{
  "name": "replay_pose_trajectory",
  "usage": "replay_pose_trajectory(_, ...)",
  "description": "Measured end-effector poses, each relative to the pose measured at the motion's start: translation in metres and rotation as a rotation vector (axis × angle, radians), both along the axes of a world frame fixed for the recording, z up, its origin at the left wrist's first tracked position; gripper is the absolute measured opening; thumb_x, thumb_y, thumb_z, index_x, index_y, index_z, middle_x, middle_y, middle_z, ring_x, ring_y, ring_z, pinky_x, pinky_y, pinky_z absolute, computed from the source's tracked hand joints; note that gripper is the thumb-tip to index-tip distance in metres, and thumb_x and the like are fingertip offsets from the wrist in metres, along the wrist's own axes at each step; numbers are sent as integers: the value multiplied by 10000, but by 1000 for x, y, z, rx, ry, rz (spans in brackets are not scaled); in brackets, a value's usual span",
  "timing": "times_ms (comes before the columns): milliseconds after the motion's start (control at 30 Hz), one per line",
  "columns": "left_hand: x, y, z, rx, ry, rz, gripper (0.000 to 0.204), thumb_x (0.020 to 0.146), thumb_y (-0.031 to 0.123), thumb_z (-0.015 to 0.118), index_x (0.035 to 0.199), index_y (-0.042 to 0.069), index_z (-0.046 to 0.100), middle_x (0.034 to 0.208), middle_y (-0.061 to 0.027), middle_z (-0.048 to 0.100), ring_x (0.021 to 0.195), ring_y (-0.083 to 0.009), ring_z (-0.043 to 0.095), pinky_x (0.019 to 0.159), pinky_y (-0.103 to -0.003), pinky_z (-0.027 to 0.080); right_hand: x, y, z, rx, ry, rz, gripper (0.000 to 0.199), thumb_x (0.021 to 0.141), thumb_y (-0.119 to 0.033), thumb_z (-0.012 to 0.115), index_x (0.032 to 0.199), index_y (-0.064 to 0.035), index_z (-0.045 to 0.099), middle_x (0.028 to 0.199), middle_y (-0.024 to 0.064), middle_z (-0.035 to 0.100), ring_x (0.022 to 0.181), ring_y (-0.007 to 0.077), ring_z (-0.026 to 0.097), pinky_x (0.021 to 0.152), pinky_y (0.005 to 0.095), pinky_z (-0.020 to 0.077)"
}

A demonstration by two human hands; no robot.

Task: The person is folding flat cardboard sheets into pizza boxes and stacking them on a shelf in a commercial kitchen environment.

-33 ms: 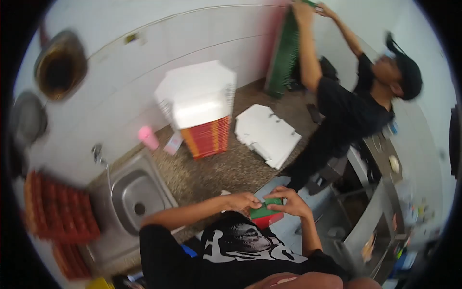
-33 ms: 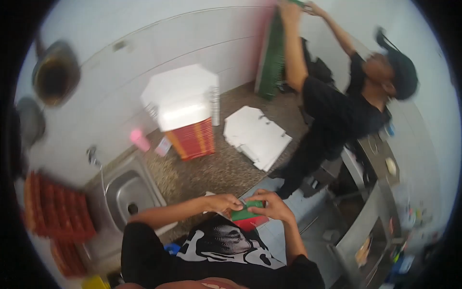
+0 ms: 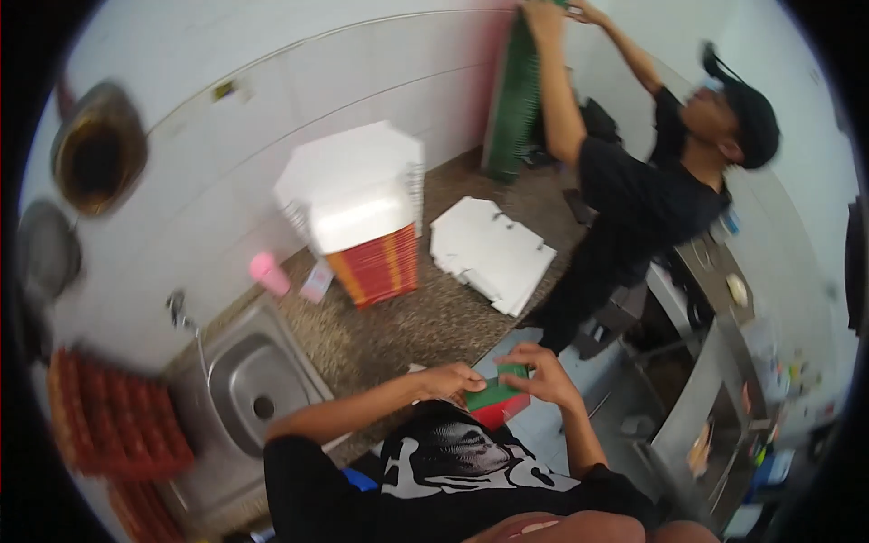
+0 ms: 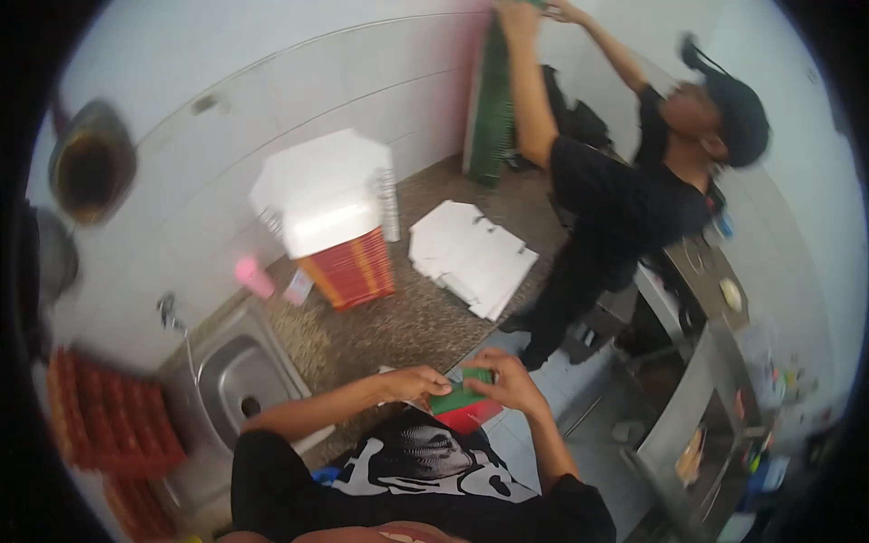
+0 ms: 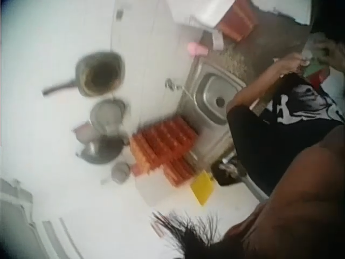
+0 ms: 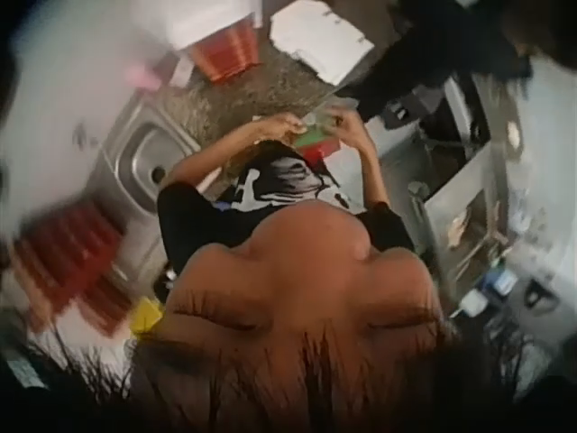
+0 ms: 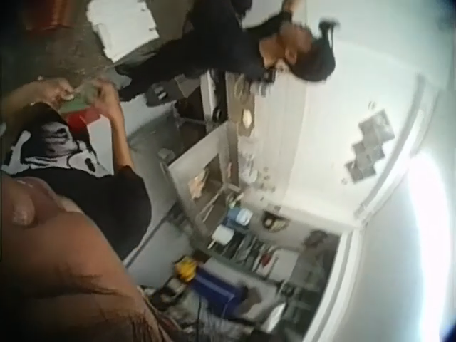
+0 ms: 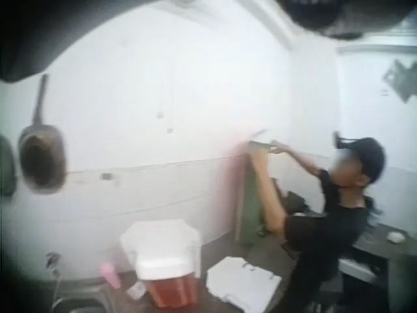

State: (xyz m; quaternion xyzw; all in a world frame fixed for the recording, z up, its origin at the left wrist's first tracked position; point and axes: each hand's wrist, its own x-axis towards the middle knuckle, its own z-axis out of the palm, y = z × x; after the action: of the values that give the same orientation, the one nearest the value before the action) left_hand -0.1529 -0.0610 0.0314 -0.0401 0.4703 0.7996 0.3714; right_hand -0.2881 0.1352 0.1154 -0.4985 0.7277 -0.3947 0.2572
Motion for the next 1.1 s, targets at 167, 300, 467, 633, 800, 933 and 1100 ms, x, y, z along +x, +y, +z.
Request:
replay_pose_trajectory(167, -15, -12, 36, -196, 327, 167, 285, 1015, 272, 504, 1052, 25, 641, 836, -19, 655, 761, -85, 630, 699, -243, 532, 0, -2, 9, -51, -37, -258, 284, 798, -73, 728, 1082, -64, 723, 906, 74, 627, 863, 165, 590, 754, 288, 455)
replay_pose_trajectory(300, -21, -7, 59, -209, 467, 313, 230, 1001, 194, 539, 1073, -6, 627, 875, -6, 654, 837, -85, 626, 752, -247, 512, -3, -9, 4, -264, -248, -117, 228, 873, -94, 643, 1083, -52, 721, 1017, 121, 623, 941, 200, 585, 825, 295, 450)
replay_pose_trajectory(467, -8, 7, 46, -146, 327, 290, 240, 965, 169, 599, 1140, 6, 614, 989, -25, 660, 893, -90, 627, 755, -255, 517, 34, -39, 6, -521, 209, -403, 194, 868, -84, 613, 1032, -46, 709, 1000, 120, 624, 955, 283, 594, 844, 349, 464)
replay_pose_trajectory(633, -9, 8, 87, 136, 199, 1113, 248, 942, 197, 640, 1133, 41, 615, 1015, -29, 659, 844, -110, 650, 673, -259, 542, 53, -19, -25, -651, 389, -357, 278, 740, -43, 751, 1000, -48, 652, 933, 127, 608, 878, 280, 619, 747, 367, 500)
replay_pose_trajectory(800, -15, 34, 76, 96, 255, 1388, 209, 963, 204, 613, 1082, 32, 620, 960, -28, 661, 791, -81, 627, 629, -238, 510, 42, -40, -27, -710, 645, -157, 324, 713, -79, 804, 1007, -64, 671, 912, 93, 607, 799, 267, 631, 680, 361, 533)
replay_pose_trajectory(933, -3, 42, 50, -490, 523, 1400, 191, 984, 191, 578, 1014, 9, 624, 889, -29, 655, 764, -61, 599, 597, -215, 465, 24, -54, -20, -708, 620, -225, 321, 728, -42, 778, 1039, -48, 700, 938, 99, 630, 834, 271, 641, 718, 362, 542)
replay_pose_trajectory(1100, -6, 40, 72, -307, 475, 1484, 243, 1012, 235, 522, 1057, 1, 574, 934, -50, 639, 810, -90, 618, 634, -230, 505, 12, -51, -6, -691, 436, -72, 352, 732, -61, 796, 1069, -22, 699, 1050, 120, 665, 1017, 282, 641, 887, 388, 531)
